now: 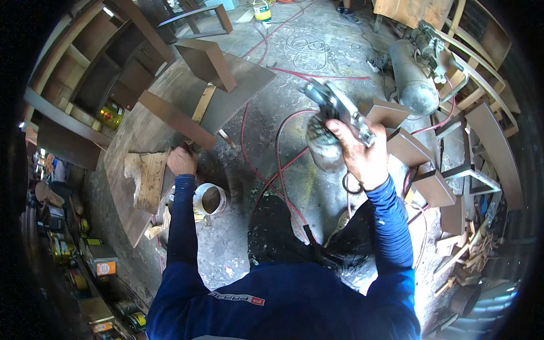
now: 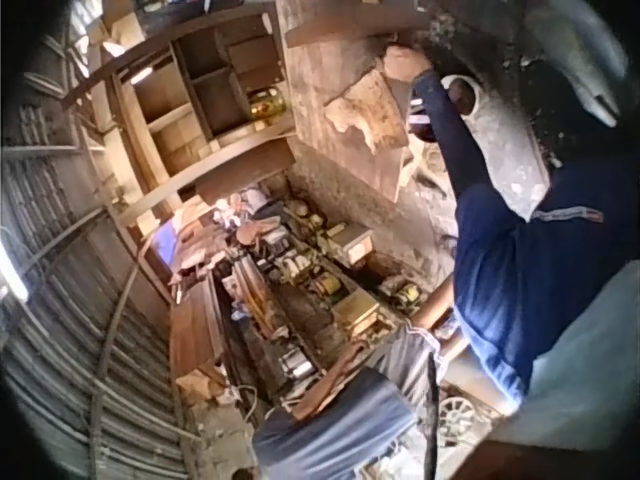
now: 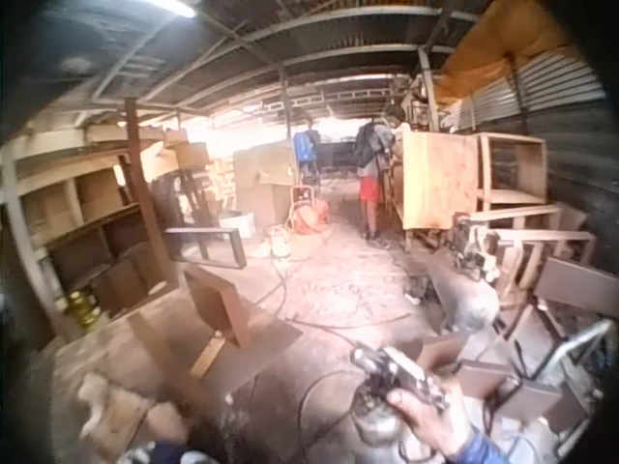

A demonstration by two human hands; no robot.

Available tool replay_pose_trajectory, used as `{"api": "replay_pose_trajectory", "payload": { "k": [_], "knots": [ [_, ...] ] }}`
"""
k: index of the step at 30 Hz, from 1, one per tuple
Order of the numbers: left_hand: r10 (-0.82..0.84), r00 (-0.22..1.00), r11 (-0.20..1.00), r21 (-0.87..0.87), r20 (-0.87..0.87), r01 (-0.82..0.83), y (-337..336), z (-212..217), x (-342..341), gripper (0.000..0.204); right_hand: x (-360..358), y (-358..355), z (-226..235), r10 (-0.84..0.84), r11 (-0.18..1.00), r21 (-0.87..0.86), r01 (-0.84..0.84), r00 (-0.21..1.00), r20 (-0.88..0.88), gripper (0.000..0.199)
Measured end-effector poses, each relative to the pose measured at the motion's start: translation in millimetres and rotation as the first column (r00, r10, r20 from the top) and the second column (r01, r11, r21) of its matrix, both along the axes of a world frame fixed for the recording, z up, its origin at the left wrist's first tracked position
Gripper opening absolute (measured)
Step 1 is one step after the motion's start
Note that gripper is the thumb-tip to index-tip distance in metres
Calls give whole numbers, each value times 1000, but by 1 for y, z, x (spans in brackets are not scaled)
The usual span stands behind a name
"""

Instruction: Preparing and using a spray gun to apply a finish to wooden furniture components.

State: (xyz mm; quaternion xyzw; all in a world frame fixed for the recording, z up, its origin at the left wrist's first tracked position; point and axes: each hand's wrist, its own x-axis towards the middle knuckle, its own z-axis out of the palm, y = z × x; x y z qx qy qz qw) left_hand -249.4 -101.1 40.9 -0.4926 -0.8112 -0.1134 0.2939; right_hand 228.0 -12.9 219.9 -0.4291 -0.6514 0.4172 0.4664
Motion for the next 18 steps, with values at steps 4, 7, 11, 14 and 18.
{"api": "replay_pose_trajectory", "payload": {
  "k": [4,7,11,14,18],
  "knots": [
    [-115,979,987,131,169,93,18,26,46,16,38,21,-50,-136,991,39,131,969,206,33],
    [-2,979,990,137,206,-27,38,23,51,15,45,30,-65,-144,989,-10,147,979,141,36],
    [27,969,987,147,247,-65,79,24,52,16,48,37,-72,-148,987,-30,159,962,231,36],
    [99,958,993,41,270,-115,112,32,48,21,42,37,-67,-144,989,8,145,976,163,41],
    [211,949,972,-148,232,-180,136,38,48,30,40,33,-68,-124,991,-11,132,957,261,42]
  ]
}}
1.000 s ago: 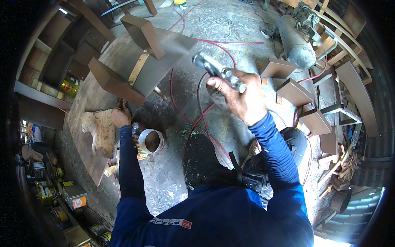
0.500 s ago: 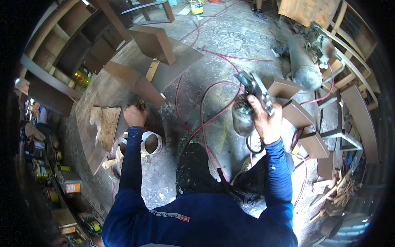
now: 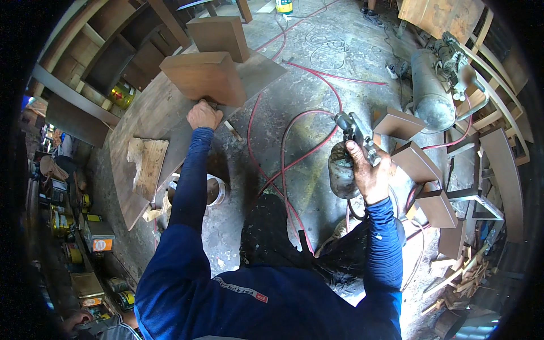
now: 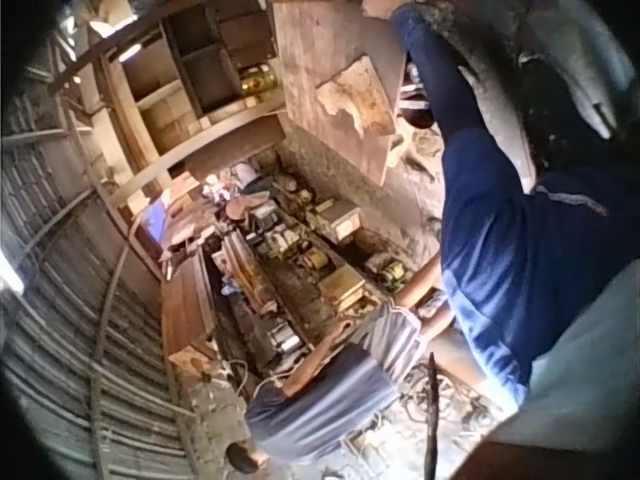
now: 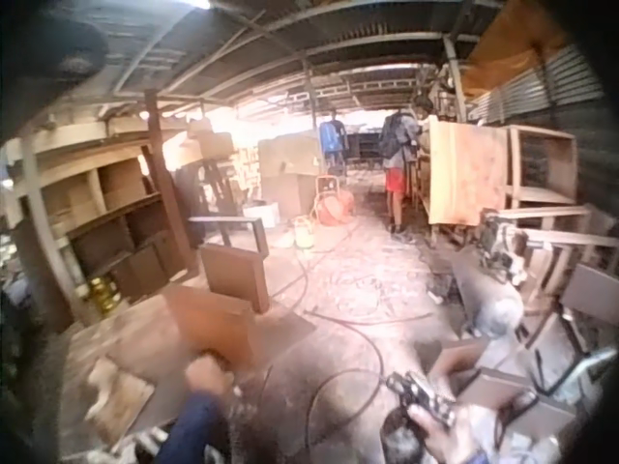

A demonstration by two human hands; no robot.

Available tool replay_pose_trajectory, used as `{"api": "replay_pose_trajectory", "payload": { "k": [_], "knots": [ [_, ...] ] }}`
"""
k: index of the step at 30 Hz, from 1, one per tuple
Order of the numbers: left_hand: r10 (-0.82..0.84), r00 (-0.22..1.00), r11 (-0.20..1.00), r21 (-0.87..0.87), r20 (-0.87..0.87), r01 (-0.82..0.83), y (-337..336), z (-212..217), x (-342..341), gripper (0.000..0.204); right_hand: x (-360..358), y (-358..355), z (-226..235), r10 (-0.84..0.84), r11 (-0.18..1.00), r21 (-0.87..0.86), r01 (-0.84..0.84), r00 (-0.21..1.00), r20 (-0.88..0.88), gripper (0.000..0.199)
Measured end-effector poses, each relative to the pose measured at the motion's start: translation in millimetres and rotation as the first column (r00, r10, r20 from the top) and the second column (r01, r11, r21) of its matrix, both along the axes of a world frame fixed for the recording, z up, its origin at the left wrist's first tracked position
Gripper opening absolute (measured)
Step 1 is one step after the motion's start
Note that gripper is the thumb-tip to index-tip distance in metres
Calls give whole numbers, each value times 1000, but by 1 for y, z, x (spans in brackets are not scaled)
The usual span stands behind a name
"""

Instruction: Preparing and using a spray gun to apply a finish to wooden furniture components.

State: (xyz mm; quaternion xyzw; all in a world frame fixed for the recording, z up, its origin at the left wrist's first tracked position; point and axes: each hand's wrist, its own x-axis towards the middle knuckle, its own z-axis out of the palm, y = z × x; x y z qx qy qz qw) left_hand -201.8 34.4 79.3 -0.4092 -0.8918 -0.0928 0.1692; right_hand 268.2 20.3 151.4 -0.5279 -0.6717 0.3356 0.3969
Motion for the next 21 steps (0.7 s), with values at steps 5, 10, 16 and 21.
{"api": "replay_pose_trajectory", "payload": {
  "k": [5,10,16,21],
  "knots": [
    [-57,996,996,-66,-73,52,-11,18,3,38,6,-10,-2,12,999,40,-13,1000,14,38],
    [42,980,857,498,195,-136,-40,87,-60,41,0,-32,12,-57,997,54,52,994,93,42],
    [-7,839,927,318,543,-198,-34,21,-152,65,0,-38,3,5,991,132,-27,987,164,52],
    [-479,817,727,377,-321,574,-27,117,-35,89,-1,-33,0,92,994,-68,-83,985,146,53]
  ]
}}
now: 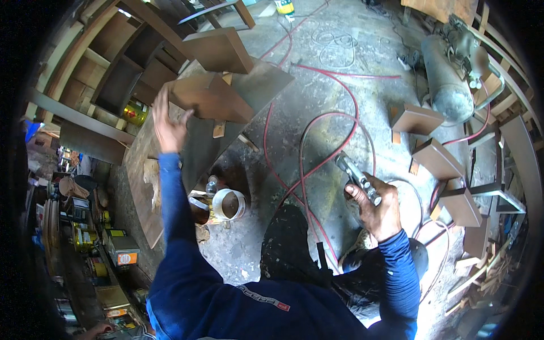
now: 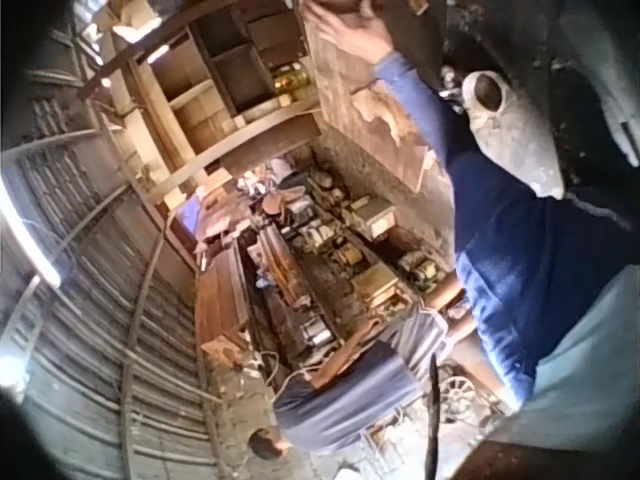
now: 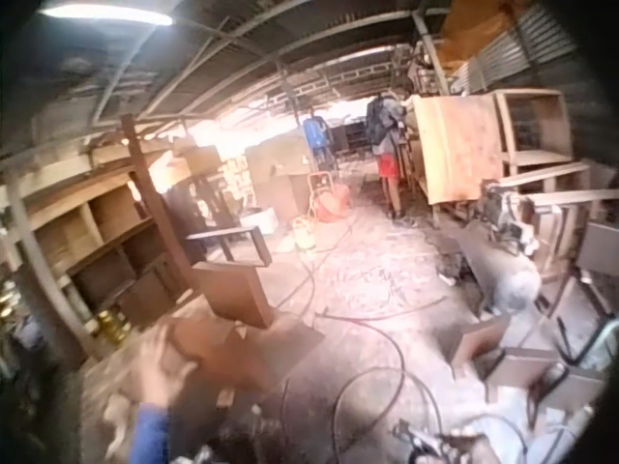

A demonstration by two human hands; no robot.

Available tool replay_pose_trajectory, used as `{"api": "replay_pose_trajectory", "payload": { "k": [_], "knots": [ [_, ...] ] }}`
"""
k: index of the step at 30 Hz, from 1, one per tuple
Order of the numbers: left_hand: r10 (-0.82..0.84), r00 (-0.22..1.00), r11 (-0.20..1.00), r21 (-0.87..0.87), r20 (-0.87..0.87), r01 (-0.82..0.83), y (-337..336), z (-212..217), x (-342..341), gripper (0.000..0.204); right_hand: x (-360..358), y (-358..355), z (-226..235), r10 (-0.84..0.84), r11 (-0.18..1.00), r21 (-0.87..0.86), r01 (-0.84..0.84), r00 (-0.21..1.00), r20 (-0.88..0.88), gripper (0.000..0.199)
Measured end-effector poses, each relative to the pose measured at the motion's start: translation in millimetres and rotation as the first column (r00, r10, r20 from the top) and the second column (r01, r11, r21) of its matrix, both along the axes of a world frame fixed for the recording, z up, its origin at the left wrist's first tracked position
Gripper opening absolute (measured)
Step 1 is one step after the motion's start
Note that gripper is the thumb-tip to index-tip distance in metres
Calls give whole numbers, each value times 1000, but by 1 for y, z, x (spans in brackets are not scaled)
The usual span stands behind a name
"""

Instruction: Preparing and using a spray gun to apply a finish to wooden furniture components.

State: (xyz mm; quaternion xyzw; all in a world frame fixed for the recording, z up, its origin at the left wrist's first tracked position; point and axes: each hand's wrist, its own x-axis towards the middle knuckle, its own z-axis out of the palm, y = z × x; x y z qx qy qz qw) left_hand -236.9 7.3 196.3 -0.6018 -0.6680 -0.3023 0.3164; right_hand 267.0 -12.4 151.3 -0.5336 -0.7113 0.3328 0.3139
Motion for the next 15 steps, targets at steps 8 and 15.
{"api": "replay_pose_trajectory", "payload": {
  "k": [8,15],
  "knots": [
    [-51,991,480,-867,124,133,76,103,-48,93,-7,6,-5,136,981,-151,-122,987,82,44],
    [309,936,600,-729,-169,-329,64,90,-29,86,-10,-1,-11,200,977,-69,-202,979,-34,48]
  ]
}}
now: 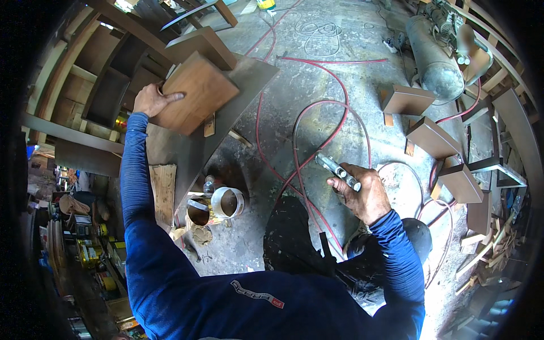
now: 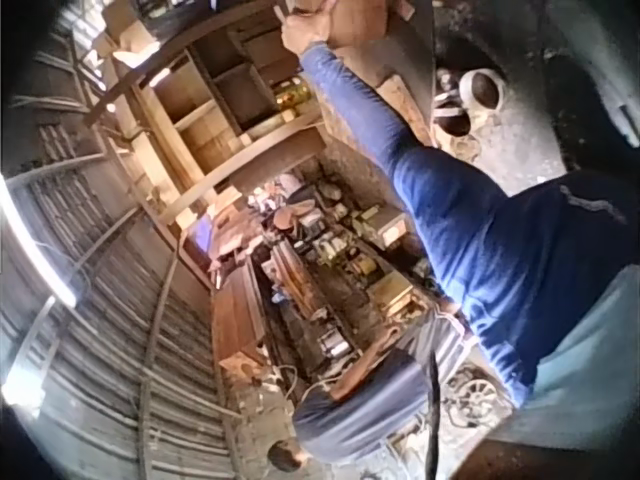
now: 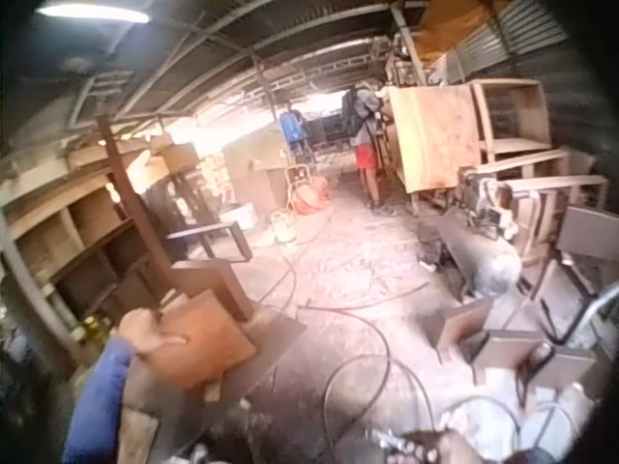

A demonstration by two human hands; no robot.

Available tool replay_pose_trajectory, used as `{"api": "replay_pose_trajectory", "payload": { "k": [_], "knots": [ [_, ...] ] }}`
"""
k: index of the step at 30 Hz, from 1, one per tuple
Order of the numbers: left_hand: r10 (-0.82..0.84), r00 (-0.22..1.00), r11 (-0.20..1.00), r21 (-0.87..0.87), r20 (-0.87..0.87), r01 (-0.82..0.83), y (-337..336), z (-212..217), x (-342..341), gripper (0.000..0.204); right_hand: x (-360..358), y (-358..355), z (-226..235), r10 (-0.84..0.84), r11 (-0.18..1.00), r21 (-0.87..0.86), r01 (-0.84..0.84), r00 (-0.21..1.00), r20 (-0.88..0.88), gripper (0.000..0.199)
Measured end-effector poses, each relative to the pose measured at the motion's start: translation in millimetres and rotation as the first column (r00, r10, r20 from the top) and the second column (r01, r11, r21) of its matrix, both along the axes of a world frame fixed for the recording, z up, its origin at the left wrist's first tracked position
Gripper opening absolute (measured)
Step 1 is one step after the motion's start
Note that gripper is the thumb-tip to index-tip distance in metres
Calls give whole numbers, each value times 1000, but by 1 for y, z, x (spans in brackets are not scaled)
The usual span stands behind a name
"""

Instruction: Preparing and using a spray gun to apply a finish to wooden furniture components.

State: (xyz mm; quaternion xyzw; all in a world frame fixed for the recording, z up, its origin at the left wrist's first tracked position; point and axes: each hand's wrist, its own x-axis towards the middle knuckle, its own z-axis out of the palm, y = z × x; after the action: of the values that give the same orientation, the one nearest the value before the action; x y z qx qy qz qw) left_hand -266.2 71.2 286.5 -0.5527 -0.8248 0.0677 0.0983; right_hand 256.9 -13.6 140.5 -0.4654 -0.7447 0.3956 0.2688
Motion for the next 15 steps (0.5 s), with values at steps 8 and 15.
{"api": "replay_pose_trajectory", "payload": {
  "k": [8,15],
  "knots": [
    [-78,934,994,93,350,48,-10,-11,-45,81,3,1,-17,115,991,-77,-111,993,41,60],
    [-165,947,986,36,274,161,-71,4,-43,79,1,-2,-28,231,966,-146,-215,967,104,63]
  ]
}}
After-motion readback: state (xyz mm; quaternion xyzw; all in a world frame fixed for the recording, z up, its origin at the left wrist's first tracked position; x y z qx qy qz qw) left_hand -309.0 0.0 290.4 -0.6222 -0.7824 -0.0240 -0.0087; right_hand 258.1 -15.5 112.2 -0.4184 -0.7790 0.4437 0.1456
